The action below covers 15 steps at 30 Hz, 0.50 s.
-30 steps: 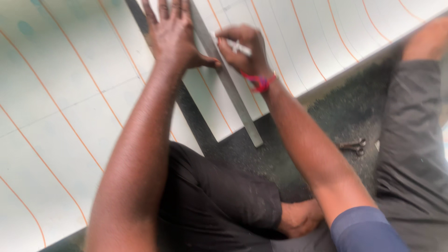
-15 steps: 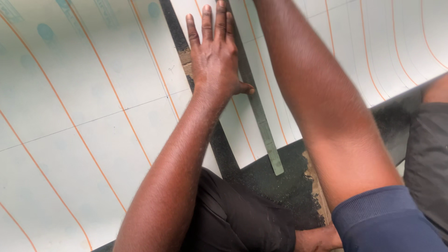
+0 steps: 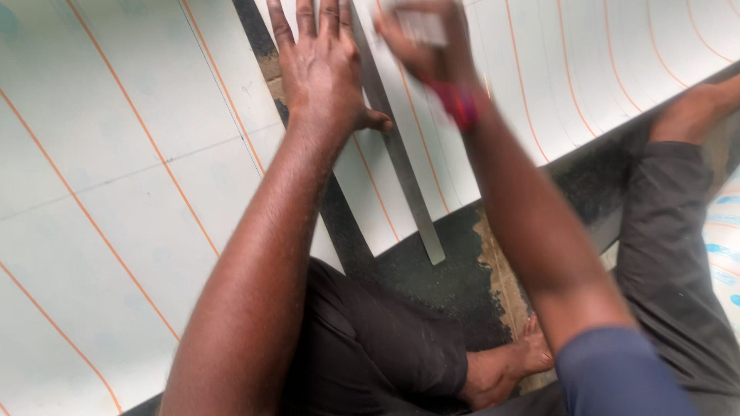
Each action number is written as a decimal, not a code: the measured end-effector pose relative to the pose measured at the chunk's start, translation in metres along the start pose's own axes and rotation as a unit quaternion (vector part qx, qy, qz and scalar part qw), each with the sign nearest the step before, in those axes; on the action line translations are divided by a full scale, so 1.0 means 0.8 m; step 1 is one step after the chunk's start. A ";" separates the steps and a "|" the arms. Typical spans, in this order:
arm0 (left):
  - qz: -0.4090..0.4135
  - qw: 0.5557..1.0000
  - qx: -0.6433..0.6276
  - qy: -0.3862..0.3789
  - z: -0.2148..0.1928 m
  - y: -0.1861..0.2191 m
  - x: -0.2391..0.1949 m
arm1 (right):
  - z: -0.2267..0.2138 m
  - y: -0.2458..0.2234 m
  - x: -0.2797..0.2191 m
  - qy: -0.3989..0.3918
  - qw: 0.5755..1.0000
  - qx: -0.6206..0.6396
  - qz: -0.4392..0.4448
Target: The person sits on the floor and uses a metal ruler and a white marker to draw straight lines on a large sheet of white material with orange stripes. They repeatedly reposition the ruler and draw lines across the surface.
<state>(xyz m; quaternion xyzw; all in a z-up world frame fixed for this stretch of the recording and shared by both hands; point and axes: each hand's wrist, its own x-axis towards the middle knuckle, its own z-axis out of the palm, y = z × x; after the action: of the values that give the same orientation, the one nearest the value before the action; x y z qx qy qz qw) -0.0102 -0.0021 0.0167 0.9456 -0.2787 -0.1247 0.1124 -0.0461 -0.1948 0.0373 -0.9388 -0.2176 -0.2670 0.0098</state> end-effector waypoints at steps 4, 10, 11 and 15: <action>-0.012 1.000 -0.009 -0.006 0.001 0.001 0.003 | -0.118 -0.102 -0.087 -0.049 0.946 0.262 0.183; -0.021 0.999 -0.007 -0.025 -0.010 0.005 0.001 | -0.218 -0.170 -0.180 -0.149 0.880 0.256 0.372; -0.025 0.999 -0.002 -0.031 -0.014 0.008 -0.001 | -0.224 -0.171 -0.184 -0.136 0.879 0.260 0.376; -0.046 0.996 -0.004 -0.071 -0.035 0.004 -0.015 | -0.219 -0.174 -0.178 -0.079 0.874 0.286 0.385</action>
<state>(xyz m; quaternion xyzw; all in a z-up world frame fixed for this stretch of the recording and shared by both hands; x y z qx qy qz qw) -0.0130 0.0057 0.0462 0.9456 -0.2419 -0.1977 0.0904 -0.2991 -0.1498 0.1019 -0.9226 0.0939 -0.0929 0.3625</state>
